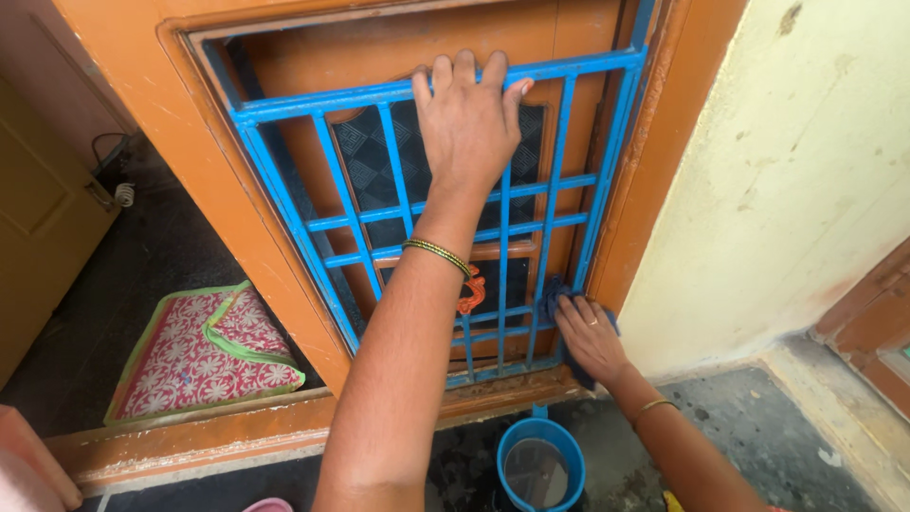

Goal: The person wipes the blue metal grilles and orange wooden frame of a door using a blue cloth. They repeatedly dip the cloth into a blue bucket of water on the floor to keep it wet while cleaning the bars and frame.

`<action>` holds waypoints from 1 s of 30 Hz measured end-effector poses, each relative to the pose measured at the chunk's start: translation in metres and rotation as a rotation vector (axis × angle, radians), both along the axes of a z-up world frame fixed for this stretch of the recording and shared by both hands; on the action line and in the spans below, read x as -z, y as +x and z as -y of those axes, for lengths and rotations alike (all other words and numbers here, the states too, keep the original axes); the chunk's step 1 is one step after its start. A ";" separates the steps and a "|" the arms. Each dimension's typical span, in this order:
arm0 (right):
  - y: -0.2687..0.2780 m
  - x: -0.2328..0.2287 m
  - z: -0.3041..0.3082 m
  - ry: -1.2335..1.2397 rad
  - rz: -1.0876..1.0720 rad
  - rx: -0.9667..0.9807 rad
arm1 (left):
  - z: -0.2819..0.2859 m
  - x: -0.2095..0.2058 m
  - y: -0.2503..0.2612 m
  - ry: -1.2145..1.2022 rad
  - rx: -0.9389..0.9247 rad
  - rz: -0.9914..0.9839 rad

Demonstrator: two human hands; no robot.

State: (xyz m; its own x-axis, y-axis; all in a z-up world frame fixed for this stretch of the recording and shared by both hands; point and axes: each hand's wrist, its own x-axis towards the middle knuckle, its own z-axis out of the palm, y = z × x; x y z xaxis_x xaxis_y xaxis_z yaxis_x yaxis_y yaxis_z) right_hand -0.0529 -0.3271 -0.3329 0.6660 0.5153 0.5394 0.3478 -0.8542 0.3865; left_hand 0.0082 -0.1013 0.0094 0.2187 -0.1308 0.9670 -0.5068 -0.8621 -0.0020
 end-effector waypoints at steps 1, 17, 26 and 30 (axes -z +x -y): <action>-0.003 -0.013 -0.006 0.040 0.007 0.049 | 0.000 -0.001 0.000 -0.006 -0.008 0.002; -0.002 0.000 -0.046 0.398 -0.075 0.280 | -0.001 0.004 0.006 -0.017 0.008 0.038; 0.001 0.014 -0.091 1.144 -0.369 0.493 | 0.000 -0.001 0.002 0.000 0.003 -0.081; -0.007 0.001 -0.072 1.556 -0.465 0.059 | -0.002 0.004 -0.016 0.042 0.008 -0.103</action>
State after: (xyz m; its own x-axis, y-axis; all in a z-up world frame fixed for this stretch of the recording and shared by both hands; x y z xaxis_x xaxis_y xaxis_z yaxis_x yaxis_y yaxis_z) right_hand -0.0602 -0.2552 -0.3336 0.9093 -0.3372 0.2440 0.1360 -0.3133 -0.9399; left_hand -0.0080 -0.0990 0.0058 0.3150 -0.1727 0.9332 -0.5132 -0.8581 0.0144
